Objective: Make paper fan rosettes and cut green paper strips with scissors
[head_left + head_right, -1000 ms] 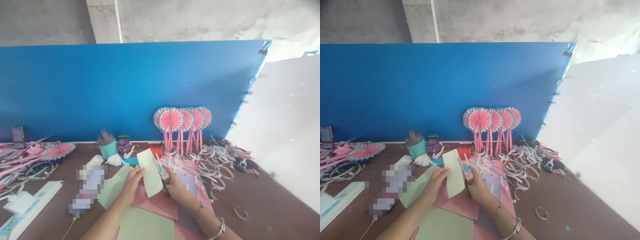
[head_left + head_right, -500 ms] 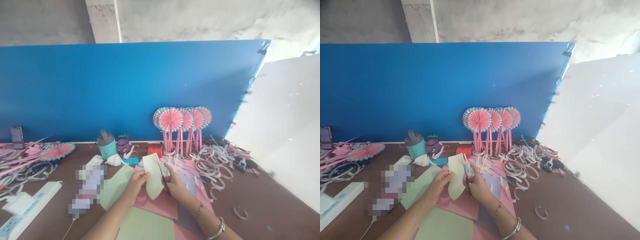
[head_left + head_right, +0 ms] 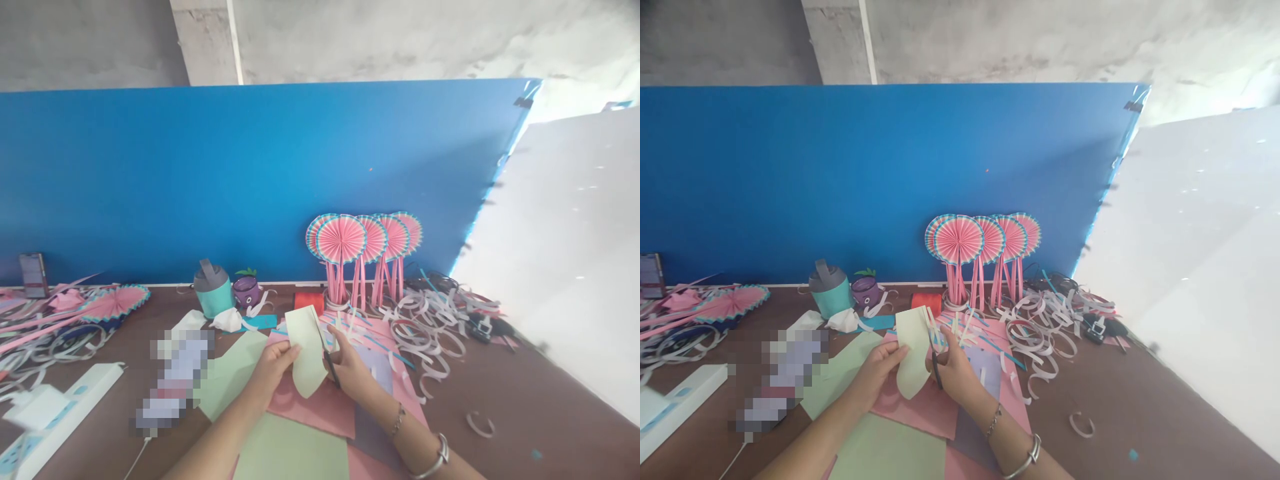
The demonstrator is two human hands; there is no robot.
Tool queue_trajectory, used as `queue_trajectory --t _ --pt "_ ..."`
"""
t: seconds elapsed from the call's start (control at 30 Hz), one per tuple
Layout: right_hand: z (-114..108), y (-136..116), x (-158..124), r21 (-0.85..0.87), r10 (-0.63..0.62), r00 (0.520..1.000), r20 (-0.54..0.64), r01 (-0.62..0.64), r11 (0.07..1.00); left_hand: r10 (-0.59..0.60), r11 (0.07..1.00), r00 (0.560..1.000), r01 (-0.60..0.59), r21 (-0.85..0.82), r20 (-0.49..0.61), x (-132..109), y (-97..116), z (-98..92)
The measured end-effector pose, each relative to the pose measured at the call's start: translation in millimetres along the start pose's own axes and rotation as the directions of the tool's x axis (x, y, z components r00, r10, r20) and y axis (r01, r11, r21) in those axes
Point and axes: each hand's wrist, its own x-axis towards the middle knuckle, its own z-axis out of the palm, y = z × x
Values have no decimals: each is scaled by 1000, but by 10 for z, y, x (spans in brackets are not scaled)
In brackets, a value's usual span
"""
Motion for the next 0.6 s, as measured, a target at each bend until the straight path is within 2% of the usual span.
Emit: queue_trajectory --t 0.6 --pt "3 -38 -7 -12 23 1000 -6 -23 1000 -6 1000 1000 6 21 1 -7 -3 1"
